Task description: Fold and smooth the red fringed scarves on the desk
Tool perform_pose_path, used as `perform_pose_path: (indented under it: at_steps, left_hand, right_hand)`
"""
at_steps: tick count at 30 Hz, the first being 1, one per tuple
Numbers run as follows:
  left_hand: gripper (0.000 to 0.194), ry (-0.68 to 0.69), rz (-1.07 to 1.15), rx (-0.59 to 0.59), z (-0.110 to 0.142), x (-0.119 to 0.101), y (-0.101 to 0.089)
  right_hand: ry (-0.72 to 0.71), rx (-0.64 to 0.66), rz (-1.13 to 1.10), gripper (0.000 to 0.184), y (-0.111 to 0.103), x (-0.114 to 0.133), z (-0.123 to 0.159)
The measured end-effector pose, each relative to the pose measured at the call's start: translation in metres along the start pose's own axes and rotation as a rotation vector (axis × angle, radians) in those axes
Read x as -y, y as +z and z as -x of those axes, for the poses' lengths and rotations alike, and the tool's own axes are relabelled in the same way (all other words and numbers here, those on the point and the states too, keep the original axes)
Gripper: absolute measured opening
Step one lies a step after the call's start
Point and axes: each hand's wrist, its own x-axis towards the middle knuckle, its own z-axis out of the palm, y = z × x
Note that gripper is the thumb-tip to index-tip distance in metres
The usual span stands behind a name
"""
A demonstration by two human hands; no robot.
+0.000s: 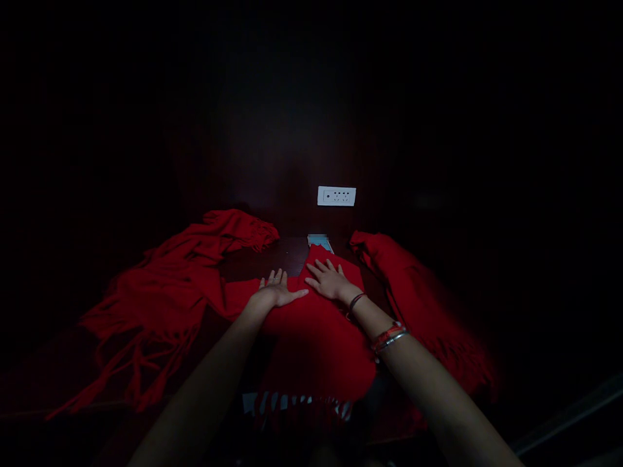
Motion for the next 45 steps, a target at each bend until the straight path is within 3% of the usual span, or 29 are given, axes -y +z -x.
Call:
perform_pose_path:
  at_steps: [5,12,17,24,28,30,33,35,40,45]
  left_hand:
    - [0.093,-0.006,-0.026,0.035,-0.001,0.002,0.000]
    - [0.090,-0.034,-0.028,0.013,0.003,-0.002,-0.001]
    - [0.088,-0.044,-0.022,0.041,0.004,-0.003,-0.002]
    - [0.084,-0.036,-0.012,0.009,0.005,-0.002,0.000]
    - [0.082,-0.021,-0.017,-0.016,0.005,-0.002,0.001]
    - [0.081,-0.020,-0.009,-0.045,0.005,-0.003,0.001]
    - [0.078,-0.044,0.015,-0.199,0.003,-0.003,0.000]
    - [0.078,-0.084,0.022,-0.239,0.001,-0.001,0.000]
    - [0.079,-0.140,0.001,-0.080,-0.005,0.003,0.006]
    - [0.078,-0.119,-0.031,-0.174,0.005,0.002,0.006]
  right_hand:
    - [-0.014,-0.009,-0.035,0.060,0.026,-0.003,-0.006]
    - [-0.030,-0.128,-0.041,0.058,0.020,-0.009,0.001]
    - [0.042,0.009,-0.025,0.057,0.021,-0.011,0.000]
    - [0.022,-0.070,-0.044,0.059,0.021,-0.011,0.002]
    - [0.042,0.040,-0.037,0.058,0.021,-0.012,0.001]
    - [0.047,0.047,-0.041,0.058,0.020,-0.012,0.001]
    - [0.012,-0.069,-0.045,0.060,0.017,-0.011,0.005]
    - [-0.028,-0.127,-0.042,0.060,0.016,-0.010,0.008]
    - [0.034,0.075,-0.038,0.063,0.018,-0.010,0.006]
    - [0.018,0.041,-0.045,0.062,0.021,-0.012,0.005]
